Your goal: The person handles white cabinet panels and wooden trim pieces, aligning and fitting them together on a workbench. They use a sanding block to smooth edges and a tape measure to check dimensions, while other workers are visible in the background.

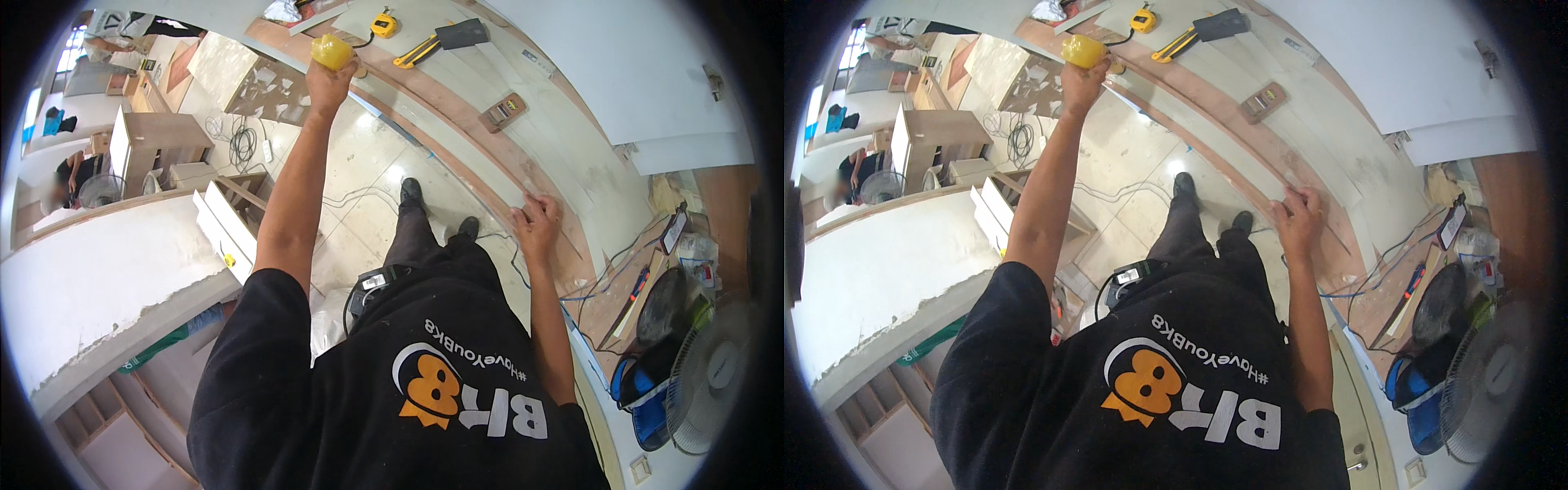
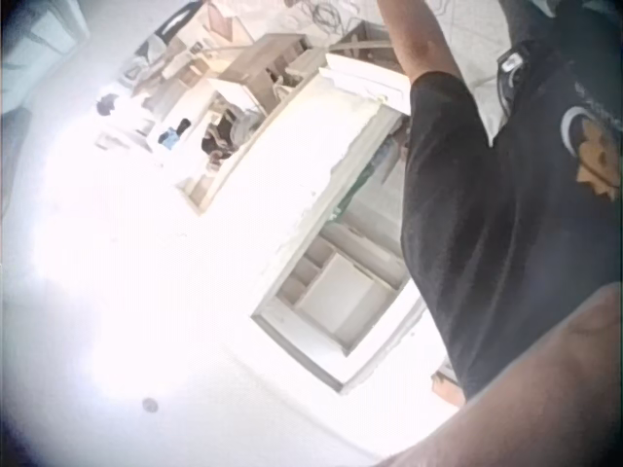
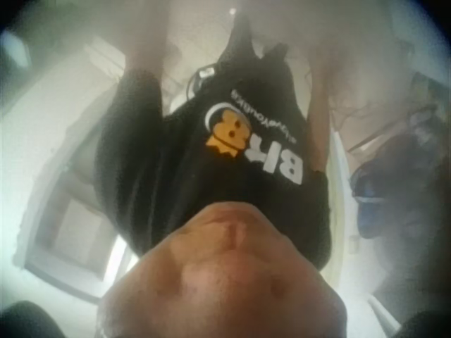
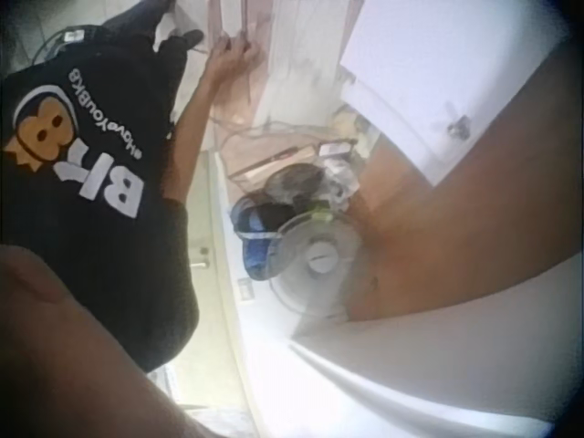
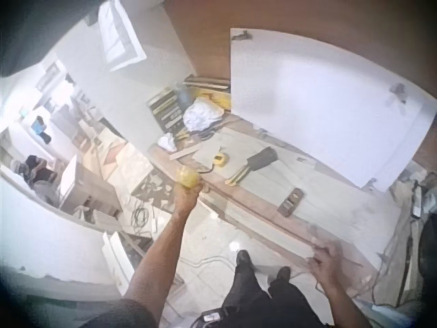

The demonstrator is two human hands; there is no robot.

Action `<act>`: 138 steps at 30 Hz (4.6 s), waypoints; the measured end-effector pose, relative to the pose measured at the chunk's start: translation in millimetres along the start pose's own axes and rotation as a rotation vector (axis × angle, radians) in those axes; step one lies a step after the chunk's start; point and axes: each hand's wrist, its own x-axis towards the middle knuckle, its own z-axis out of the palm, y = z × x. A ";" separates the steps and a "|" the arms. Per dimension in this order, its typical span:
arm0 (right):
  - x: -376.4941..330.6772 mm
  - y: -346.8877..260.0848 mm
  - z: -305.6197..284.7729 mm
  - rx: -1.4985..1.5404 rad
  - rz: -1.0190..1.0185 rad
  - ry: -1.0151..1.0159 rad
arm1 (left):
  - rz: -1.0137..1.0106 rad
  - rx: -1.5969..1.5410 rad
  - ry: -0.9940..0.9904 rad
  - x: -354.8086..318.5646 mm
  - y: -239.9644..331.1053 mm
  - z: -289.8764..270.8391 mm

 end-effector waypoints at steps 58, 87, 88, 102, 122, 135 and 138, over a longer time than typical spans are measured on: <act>-6.4 4.1 2.1 0.045 0.021 0.065 | 0.332 -0.091 -0.451 -158.3 115.2 120.3; -8.7 8.1 3.0 0.046 -0.032 0.078 | 0.180 -0.082 -0.411 -186.8 124.7 92.1; -8.7 8.4 2.5 0.041 -0.035 0.068 | 0.232 -0.023 -0.395 -177.5 121.3 87.3; -19.1 12.3 -2.8 -0.002 -0.040 -0.017 | 0.291 -0.049 -0.432 -204.7 166.0 107.8; -33.0 26.0 5.2 0.155 -0.032 0.135 | 0.200 -0.188 -0.455 -223.6 199.0 147.6; -62.0 20.2 -11.9 -0.056 -0.087 -0.040 | 0.215 -0.109 -0.559 -247.0 215.8 183.9; -64.7 22.2 -10.7 -0.019 -0.048 -0.078 | 0.287 -0.101 -0.585 -248.8 218.4 191.4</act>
